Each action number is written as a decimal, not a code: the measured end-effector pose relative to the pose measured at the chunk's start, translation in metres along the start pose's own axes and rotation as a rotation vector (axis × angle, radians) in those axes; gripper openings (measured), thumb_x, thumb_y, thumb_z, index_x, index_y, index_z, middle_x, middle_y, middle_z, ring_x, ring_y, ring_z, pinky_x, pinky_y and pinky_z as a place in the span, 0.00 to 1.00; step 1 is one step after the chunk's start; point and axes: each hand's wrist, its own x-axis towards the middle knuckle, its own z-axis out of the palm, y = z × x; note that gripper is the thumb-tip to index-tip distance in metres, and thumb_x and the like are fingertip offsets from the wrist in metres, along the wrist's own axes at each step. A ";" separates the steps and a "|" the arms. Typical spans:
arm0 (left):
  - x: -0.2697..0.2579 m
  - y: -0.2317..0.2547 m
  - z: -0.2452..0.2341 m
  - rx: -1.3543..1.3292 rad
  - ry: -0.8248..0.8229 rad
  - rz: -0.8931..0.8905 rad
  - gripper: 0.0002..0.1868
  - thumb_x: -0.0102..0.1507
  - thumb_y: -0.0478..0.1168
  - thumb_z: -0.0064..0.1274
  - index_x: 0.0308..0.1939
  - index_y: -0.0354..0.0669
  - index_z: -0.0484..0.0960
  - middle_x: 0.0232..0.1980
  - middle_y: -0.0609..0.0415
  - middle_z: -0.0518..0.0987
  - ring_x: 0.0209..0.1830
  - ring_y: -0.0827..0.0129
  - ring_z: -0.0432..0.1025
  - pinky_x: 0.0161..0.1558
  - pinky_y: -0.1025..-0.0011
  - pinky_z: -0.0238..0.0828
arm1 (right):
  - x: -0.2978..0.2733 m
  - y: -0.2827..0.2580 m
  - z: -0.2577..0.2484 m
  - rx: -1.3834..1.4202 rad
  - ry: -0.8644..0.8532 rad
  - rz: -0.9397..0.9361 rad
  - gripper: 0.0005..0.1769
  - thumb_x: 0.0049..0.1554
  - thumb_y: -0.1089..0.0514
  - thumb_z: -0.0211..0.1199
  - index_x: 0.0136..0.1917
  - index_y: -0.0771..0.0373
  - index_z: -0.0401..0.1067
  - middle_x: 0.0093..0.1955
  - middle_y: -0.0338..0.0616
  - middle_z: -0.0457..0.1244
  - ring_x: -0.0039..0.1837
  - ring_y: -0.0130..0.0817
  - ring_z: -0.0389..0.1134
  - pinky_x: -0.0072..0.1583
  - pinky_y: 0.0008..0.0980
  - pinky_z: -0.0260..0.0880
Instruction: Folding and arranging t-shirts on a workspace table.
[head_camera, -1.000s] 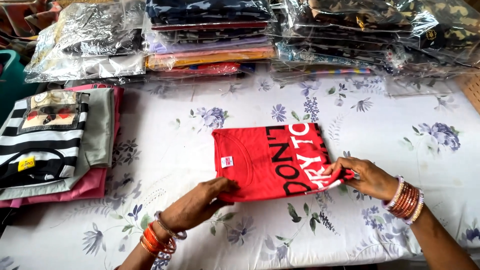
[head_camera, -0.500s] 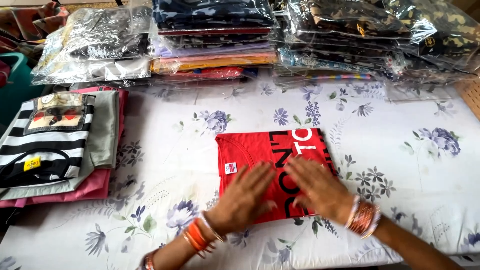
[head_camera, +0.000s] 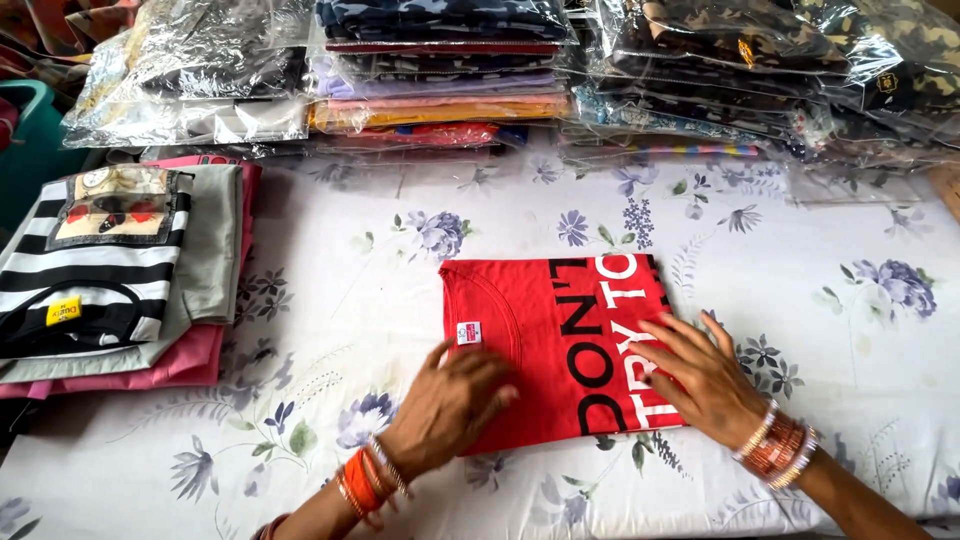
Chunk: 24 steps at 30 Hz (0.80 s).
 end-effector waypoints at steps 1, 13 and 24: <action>0.006 -0.008 0.003 -0.032 0.049 -0.059 0.31 0.71 0.61 0.31 0.70 0.49 0.69 0.75 0.50 0.67 0.81 0.57 0.54 0.81 0.49 0.37 | 0.012 -0.005 -0.002 0.102 0.023 0.021 0.25 0.59 0.42 0.51 0.67 0.49 0.67 0.72 0.41 0.59 0.75 0.41 0.54 0.75 0.52 0.47; 0.072 -0.095 0.028 0.130 0.299 -0.163 0.32 0.70 0.57 0.37 0.76 0.52 0.60 0.81 0.49 0.53 0.82 0.53 0.41 0.76 0.43 0.29 | 0.137 -0.057 0.018 0.580 -0.003 -0.052 0.10 0.57 0.57 0.67 0.51 0.60 0.77 0.45 0.40 0.68 0.44 0.33 0.72 0.46 0.32 0.74; 0.073 -0.103 0.037 0.146 0.257 -0.181 0.32 0.70 0.59 0.33 0.77 0.55 0.59 0.81 0.51 0.53 0.82 0.55 0.41 0.75 0.42 0.28 | 0.141 -0.065 0.022 0.512 0.013 0.022 0.09 0.53 0.54 0.70 0.47 0.53 0.80 0.40 0.35 0.66 0.37 0.29 0.70 0.38 0.29 0.73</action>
